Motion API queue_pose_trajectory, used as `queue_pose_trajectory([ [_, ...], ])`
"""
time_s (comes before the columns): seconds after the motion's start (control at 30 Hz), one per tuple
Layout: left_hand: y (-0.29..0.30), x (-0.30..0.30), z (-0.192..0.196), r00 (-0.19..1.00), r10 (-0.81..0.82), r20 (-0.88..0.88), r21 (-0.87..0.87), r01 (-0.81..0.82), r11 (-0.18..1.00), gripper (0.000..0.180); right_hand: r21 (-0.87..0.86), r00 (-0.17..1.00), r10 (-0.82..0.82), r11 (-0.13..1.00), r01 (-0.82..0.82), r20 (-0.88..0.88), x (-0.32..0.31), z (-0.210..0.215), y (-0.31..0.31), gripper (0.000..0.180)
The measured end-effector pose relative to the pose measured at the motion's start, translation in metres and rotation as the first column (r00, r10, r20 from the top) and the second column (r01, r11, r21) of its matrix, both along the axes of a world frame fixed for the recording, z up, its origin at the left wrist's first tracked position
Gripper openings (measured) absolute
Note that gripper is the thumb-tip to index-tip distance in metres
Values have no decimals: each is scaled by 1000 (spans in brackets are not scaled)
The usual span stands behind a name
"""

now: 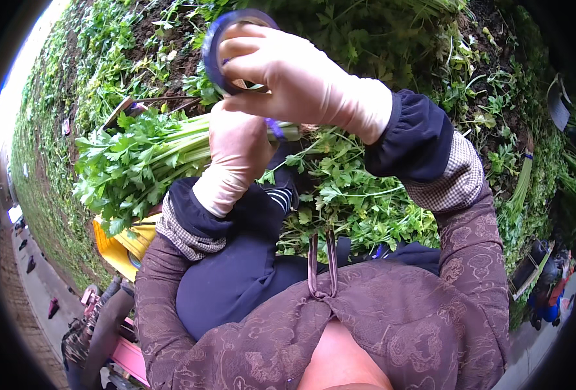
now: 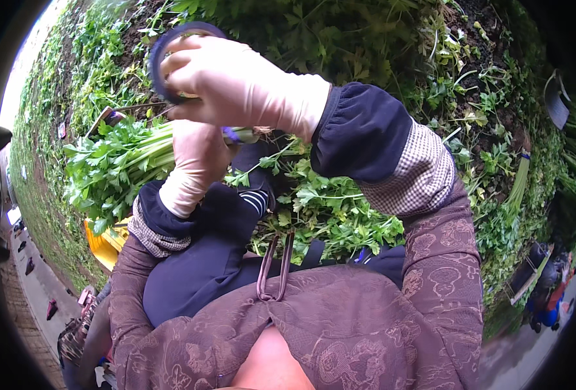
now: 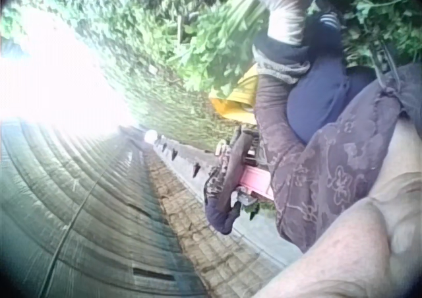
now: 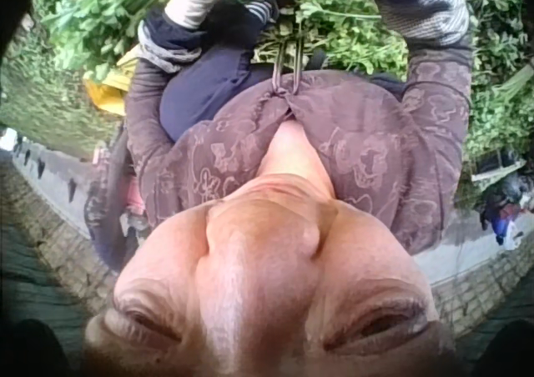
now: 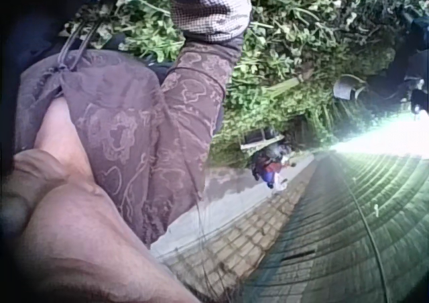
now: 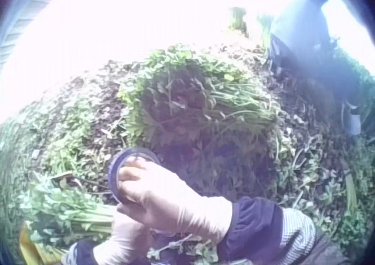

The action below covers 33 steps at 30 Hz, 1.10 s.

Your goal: The person gathers celery stalks, trims stray leaves, aligns the bunches, and secures them with blue plastic bands. The person repeats this process for multiple bunches, placing finished bundles aside.

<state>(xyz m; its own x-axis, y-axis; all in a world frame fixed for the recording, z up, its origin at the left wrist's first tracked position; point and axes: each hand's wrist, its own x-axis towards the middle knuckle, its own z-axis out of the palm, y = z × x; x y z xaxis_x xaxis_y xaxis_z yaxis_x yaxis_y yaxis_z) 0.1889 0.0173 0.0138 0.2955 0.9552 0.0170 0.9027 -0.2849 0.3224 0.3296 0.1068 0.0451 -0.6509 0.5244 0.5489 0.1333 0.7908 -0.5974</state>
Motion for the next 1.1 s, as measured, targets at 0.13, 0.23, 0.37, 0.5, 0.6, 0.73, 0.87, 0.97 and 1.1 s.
queue_pose_trajectory([
  [0.13, -1, 2, -1, 743, 333, 580, -330, -160, 930, 47, -151, 983, -36, 988, 8, -183, -9, -3, -13, 21],
  [0.23, -2, -2, -4, 994, 31, -105, -107, -42, 993, 57, -193, 949, -255, 956, 219, -186, -11, -14, 1, 19],
  [0.37, -4, -10, -8, 997, -37, -64, 78, 42, 996, 65, -500, 965, -259, 831, 244, 40, 0, -41, 33, 22],
  [0.5, -5, -11, -8, 997, -36, 73, 46, 33, 998, 74, -506, 928, -360, 785, 358, 99, -8, -69, 55, 29],
  [0.6, -7, -12, -8, 990, -48, 131, 83, 37, 996, 77, -483, 887, -380, 744, 461, 261, -9, -101, 67, 28],
  [0.73, -10, -15, -13, 986, -36, 164, 62, 26, 998, 78, -570, 866, -278, 662, 486, 415, -6, -159, 71, 40],
  [0.87, -9, -17, -17, 989, -71, 134, 217, 40, 975, 77, -738, 852, -155, 438, 513, 500, -1, -194, 21, 42],
  [0.97, -7, -12, -11, 994, -30, 107, 208, 7, 978, 75, -993, 904, -426, -97, -73, -25, 3, -187, -62, 34],
  [1.1, -4, -4, 4, 990, 140, 9, -122, -137, 983, 78, -926, 951, -301, -375, -44, 76, -6, -149, -122, 27],
])
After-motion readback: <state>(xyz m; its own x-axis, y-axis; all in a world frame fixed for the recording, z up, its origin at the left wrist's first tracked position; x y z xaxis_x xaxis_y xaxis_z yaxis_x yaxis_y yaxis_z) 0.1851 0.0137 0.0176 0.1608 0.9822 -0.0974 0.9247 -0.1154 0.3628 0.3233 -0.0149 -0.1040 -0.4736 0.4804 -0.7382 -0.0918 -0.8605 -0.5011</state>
